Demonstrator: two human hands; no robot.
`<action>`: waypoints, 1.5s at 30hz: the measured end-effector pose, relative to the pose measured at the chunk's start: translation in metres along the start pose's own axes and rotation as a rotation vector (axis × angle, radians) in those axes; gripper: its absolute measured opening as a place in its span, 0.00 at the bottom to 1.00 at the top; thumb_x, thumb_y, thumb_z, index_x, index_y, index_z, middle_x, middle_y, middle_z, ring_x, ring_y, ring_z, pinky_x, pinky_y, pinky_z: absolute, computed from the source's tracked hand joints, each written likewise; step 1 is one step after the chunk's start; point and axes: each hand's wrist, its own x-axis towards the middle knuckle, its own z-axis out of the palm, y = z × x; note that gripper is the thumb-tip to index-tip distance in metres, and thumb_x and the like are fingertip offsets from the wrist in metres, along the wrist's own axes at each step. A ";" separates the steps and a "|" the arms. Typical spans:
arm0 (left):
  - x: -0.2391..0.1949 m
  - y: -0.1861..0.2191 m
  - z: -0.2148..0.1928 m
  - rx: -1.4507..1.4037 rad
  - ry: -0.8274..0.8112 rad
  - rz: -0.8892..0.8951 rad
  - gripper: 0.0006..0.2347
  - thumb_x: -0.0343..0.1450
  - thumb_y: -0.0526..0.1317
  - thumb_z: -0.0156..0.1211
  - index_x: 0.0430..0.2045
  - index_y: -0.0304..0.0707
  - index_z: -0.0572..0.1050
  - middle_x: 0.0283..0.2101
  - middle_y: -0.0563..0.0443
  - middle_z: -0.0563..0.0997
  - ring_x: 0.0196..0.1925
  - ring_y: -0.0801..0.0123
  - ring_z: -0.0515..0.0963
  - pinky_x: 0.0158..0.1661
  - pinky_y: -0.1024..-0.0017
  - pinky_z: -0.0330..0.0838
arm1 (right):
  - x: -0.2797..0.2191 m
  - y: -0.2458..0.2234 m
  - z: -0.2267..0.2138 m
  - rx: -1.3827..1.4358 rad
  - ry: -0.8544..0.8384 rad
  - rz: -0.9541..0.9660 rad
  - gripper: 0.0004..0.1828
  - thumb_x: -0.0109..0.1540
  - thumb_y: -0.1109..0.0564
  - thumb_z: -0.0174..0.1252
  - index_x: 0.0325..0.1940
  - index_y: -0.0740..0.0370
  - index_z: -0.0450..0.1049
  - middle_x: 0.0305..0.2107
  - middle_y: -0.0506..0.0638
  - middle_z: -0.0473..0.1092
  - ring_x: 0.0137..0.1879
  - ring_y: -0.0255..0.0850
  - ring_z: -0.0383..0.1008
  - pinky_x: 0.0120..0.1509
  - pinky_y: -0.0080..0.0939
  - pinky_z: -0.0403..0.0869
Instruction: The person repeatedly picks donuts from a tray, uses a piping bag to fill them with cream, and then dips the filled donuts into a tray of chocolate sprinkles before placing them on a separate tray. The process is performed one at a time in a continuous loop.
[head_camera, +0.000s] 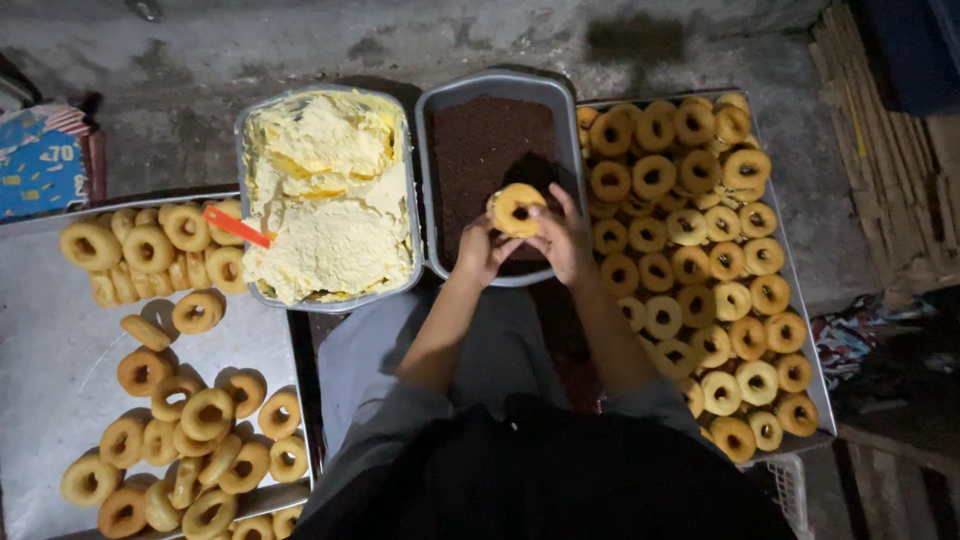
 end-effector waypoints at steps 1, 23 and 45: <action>-0.005 0.003 0.008 0.106 0.000 -0.043 0.16 0.79 0.39 0.41 0.58 0.31 0.69 0.59 0.38 0.73 0.57 0.54 0.77 0.50 0.59 0.82 | 0.003 0.005 -0.016 -0.494 -0.021 -0.355 0.29 0.61 0.55 0.63 0.65 0.56 0.64 0.53 0.57 0.71 0.58 0.51 0.74 0.63 0.50 0.75; -0.279 0.013 -0.303 0.126 0.824 0.745 0.13 0.77 0.43 0.51 0.49 0.35 0.74 0.49 0.49 0.75 0.50 0.60 0.81 0.48 0.60 0.78 | 0.077 -0.042 -0.221 -0.753 0.243 -0.208 0.31 0.65 0.47 0.61 0.67 0.66 0.66 0.59 0.59 0.68 0.60 0.51 0.70 0.62 0.54 0.71; -0.234 0.192 -0.469 1.631 1.586 0.609 0.20 0.70 0.47 0.62 0.54 0.39 0.72 0.59 0.32 0.72 0.61 0.37 0.70 0.55 0.36 0.63 | -0.058 0.013 -0.157 -1.269 0.989 -0.693 0.19 0.63 0.55 0.62 0.56 0.65 0.73 0.51 0.60 0.72 0.57 0.54 0.72 0.63 0.52 0.70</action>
